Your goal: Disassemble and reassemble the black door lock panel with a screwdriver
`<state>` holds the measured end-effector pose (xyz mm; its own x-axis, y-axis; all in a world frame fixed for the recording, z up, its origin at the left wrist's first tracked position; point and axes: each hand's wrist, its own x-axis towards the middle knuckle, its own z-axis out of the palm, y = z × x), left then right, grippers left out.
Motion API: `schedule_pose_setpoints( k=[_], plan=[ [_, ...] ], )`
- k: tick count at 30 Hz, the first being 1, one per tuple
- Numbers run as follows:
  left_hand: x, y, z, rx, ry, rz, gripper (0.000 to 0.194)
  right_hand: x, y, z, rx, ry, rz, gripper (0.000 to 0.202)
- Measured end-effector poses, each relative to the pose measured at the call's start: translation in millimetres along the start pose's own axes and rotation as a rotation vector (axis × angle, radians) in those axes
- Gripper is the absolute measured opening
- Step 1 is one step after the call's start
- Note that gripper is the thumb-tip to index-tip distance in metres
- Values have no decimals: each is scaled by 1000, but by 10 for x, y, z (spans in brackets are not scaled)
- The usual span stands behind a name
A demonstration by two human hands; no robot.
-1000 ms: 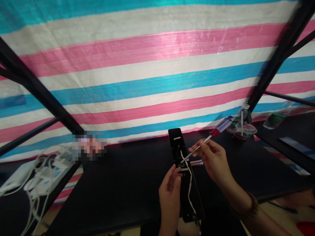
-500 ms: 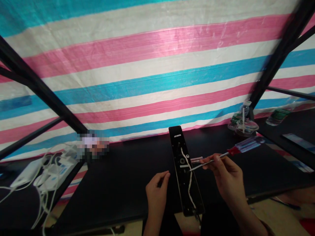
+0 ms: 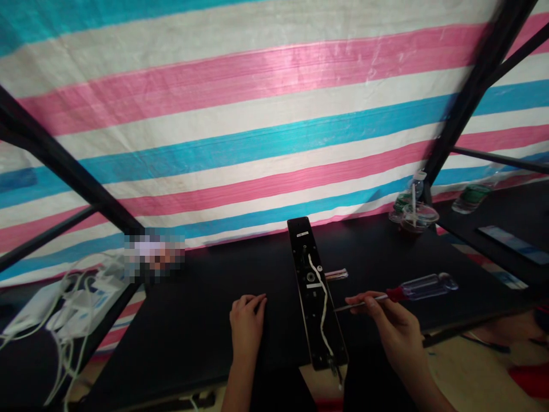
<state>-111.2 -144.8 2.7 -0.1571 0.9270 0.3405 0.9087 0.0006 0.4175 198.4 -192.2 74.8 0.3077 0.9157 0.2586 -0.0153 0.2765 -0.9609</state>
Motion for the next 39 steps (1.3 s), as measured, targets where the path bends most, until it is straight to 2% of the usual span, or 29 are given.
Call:
schedule_pose_setpoints(
  k=[6, 10, 13, 14, 17, 21, 26, 34, 39],
  plan=[
    [181, -139, -83, 73, 16, -83, 32, -25, -43, 67, 15, -8, -37, 21],
    [135, -55, -97, -1, 93, -82, 35, -48, -30, 93, 26, -29, -26, 23],
    [-66, 212, -77, -180, 188, -66, 36, -63, -6, 78, 22, -41, -24, 23],
    [-156, 333, -63, -259, 182, -59, 36, -66, 2, 69, 15, -44, -25, 23],
    [-430, 718, -2, -471, 64, -17, 32, -66, 11, 46, -31, -60, -32, 25],
    [-617, 1088, 99, -547, -51, 53, 30, -64, -23, 46, -84, -73, -46, 25],
    [-513, 1211, 154, -530, -68, 67, 31, -79, -58, 69, -130, -99, -108, 21],
    [-273, 1276, 81, -493, -117, 94, 35, -60, -56, 70, -225, -156, -244, 20],
    [-176, 1348, 111, -481, -91, 72, 31, -99, -91, 63, -240, -262, -184, 16]
  ],
)
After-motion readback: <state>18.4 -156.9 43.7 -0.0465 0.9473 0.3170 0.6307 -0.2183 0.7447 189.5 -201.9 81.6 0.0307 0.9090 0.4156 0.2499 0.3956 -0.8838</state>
